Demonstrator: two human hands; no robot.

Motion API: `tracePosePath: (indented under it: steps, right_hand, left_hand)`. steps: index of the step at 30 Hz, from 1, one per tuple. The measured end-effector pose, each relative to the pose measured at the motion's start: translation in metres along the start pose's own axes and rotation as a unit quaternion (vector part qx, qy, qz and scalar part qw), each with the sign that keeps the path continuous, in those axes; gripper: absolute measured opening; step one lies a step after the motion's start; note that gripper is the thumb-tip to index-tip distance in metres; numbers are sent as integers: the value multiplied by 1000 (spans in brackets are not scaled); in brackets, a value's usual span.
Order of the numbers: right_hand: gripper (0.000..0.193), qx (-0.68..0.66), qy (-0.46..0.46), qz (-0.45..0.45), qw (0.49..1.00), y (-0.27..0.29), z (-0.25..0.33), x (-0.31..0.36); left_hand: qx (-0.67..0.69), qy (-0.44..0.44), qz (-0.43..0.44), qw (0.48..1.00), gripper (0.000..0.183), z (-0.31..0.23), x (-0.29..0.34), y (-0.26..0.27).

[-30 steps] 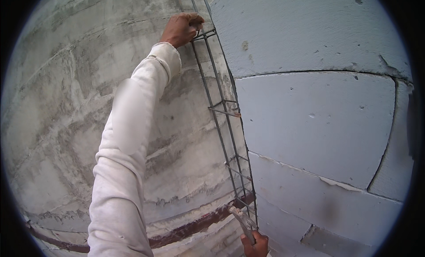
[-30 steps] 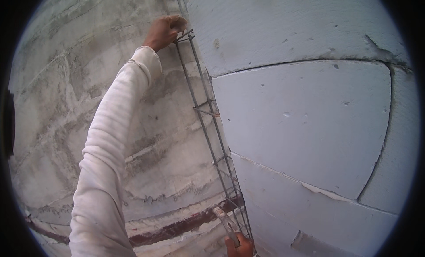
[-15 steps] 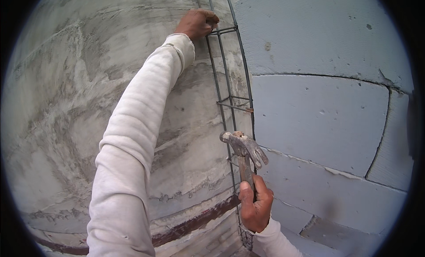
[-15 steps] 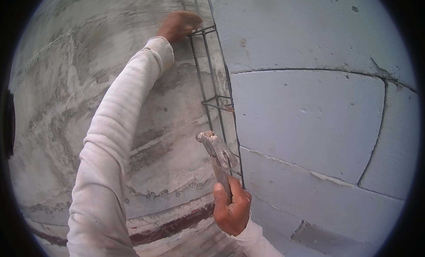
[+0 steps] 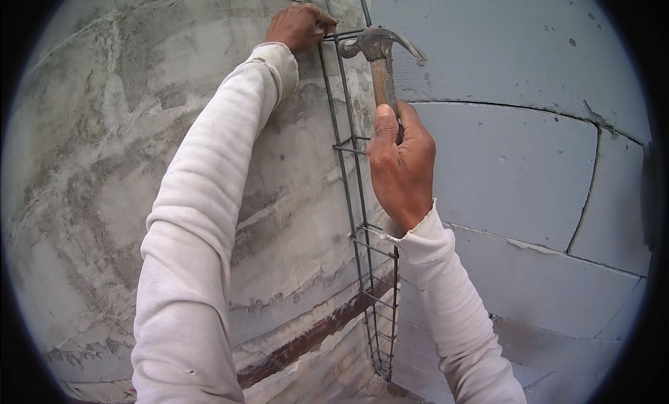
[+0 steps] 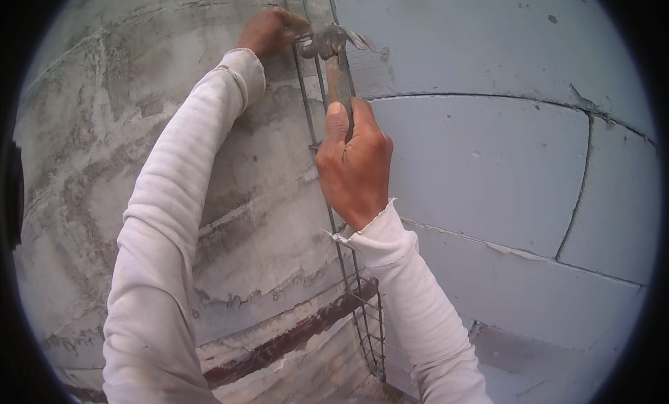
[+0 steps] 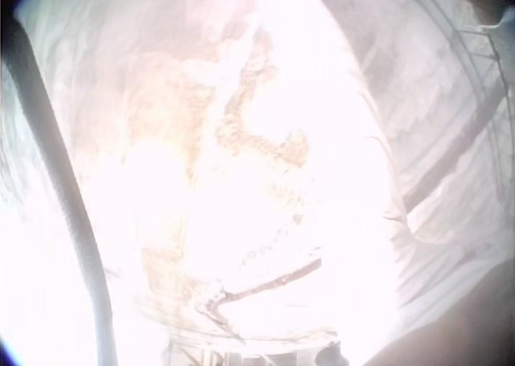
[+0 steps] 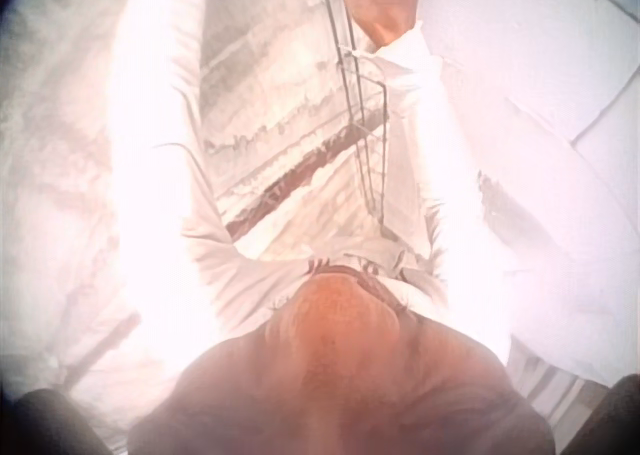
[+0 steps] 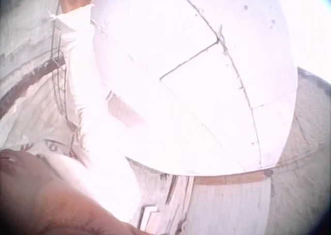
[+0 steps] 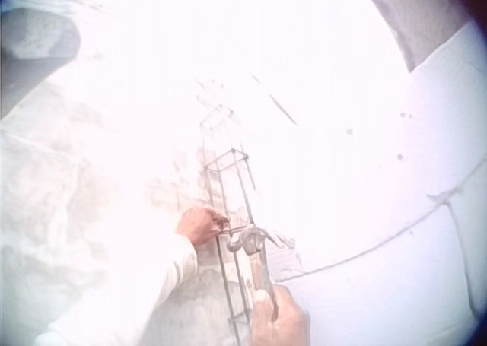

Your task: The person secures a vertical rebar cage to a concrete wall using a hammer and nails. They repeatedly hammer nails into the wall at various points along the rebar to hold it in place.

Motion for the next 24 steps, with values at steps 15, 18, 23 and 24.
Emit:
tracePosePath:
  steps: [15, 18, 23, 24]
  right_hand:
    - [24, 136, 107, -117, 978, -65, 31, -90]
    - [26, 179, 116, -117, 970, -71, 29, -100]
    - [26, 177, 77, -126, 973, -70, 21, -106]
    - [26, 196, 88, -129, 968, -73, 25, -107]
  left_hand:
    - [-25, -36, -6, 999, 24, -6, 1, 0]
    - [46, -78, -65, 994, 25, -6, -5, 9]
    - [60, -47, 0, 997, 32, 5, -11, -4]
    - [77, -30, 18, 996, 31, 8, -11, -5]
Point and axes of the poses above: each hand's wrist, its own x-axis away from the middle knuckle, its own y-axis out of the back of the hand, z = x × y, the point moved 10 cm from there along -x, towards the middle knuckle, and after that the axes turned 13 degrees about -y, right-handed, at the moved point
